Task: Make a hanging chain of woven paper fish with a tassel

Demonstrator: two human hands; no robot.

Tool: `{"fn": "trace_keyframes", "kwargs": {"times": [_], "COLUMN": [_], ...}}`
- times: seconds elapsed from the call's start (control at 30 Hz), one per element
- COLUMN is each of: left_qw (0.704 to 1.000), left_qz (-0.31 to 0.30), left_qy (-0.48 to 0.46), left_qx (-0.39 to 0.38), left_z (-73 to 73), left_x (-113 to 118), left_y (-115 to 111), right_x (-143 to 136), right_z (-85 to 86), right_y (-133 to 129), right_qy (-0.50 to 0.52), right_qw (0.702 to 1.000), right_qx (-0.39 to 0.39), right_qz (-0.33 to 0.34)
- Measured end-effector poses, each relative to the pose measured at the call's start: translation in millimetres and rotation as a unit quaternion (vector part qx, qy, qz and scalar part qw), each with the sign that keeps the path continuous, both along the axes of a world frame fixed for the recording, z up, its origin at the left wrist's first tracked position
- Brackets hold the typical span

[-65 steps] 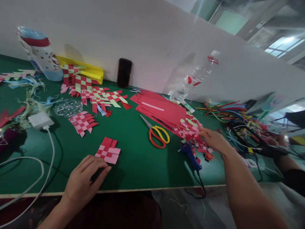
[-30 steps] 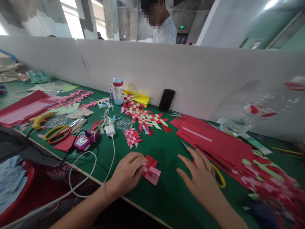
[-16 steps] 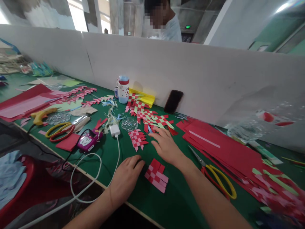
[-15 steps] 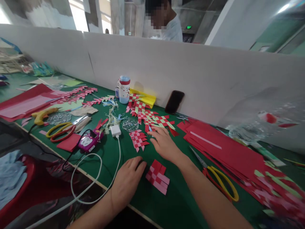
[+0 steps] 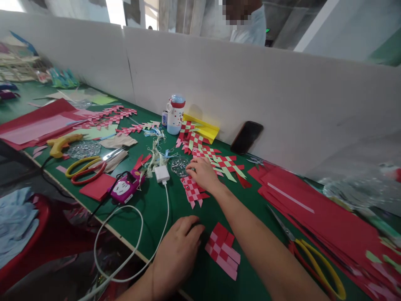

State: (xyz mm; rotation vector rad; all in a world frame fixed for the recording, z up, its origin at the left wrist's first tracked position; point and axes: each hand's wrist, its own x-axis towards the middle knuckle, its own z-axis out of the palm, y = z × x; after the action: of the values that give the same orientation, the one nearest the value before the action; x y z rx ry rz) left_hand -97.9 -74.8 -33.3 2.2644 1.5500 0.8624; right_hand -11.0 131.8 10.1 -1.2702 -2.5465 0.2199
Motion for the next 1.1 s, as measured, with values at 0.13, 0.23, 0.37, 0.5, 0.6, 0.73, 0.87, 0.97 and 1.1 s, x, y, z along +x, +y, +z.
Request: {"fn": "trace_keyframes", "kwargs": {"times": [0.13, 0.23, 0.37, 0.5, 0.6, 0.73, 0.87, 0.97, 1.1], "left_qw": [1.0, 0.999, 0.999, 0.999, 0.999, 0.999, 0.998, 0.998, 0.999], "left_qz": [0.003, 0.004, 0.004, 0.009, 0.012, 0.01, 0.008, 0.009, 0.004], "left_qy": [-0.018, -0.03, -0.036, -0.039, -0.043, -0.045, -0.046, -0.044, -0.045], "left_qx": [-0.008, -0.015, -0.016, -0.017, -0.018, -0.025, -0.03, -0.031, -0.027], "left_z": [0.1, 0.4, 2.0, 2.5, 2.1, 2.8, 4.3, 3.5, 1.8], "left_x": [0, 0, 0, 0, 1, 1, 0, -1, -1], "left_y": [-2, -2, 0, 0, 0, 0, 0, 1, 2], "right_x": [-13, -20, -25, -23, -17, -9, -9, -12, -14], "right_z": [2.0, 2.8, 1.1, -2.1, -2.9, -3.2, -5.5, -7.0, -7.1], "right_y": [3, 3, 5, 11, 18, 24, 22, 21, 22], "right_qy": [-0.005, -0.013, -0.025, -0.027, -0.029, -0.034, -0.054, -0.064, -0.059], "right_qw": [1.0, 1.0, 0.999, 0.999, 0.998, 0.999, 0.998, 0.997, 0.998], "right_qx": [-0.007, -0.02, -0.032, -0.021, -0.016, -0.017, -0.033, -0.042, -0.033], "right_qz": [-0.01, -0.014, -0.026, -0.039, -0.044, -0.033, -0.02, -0.012, -0.017]}}
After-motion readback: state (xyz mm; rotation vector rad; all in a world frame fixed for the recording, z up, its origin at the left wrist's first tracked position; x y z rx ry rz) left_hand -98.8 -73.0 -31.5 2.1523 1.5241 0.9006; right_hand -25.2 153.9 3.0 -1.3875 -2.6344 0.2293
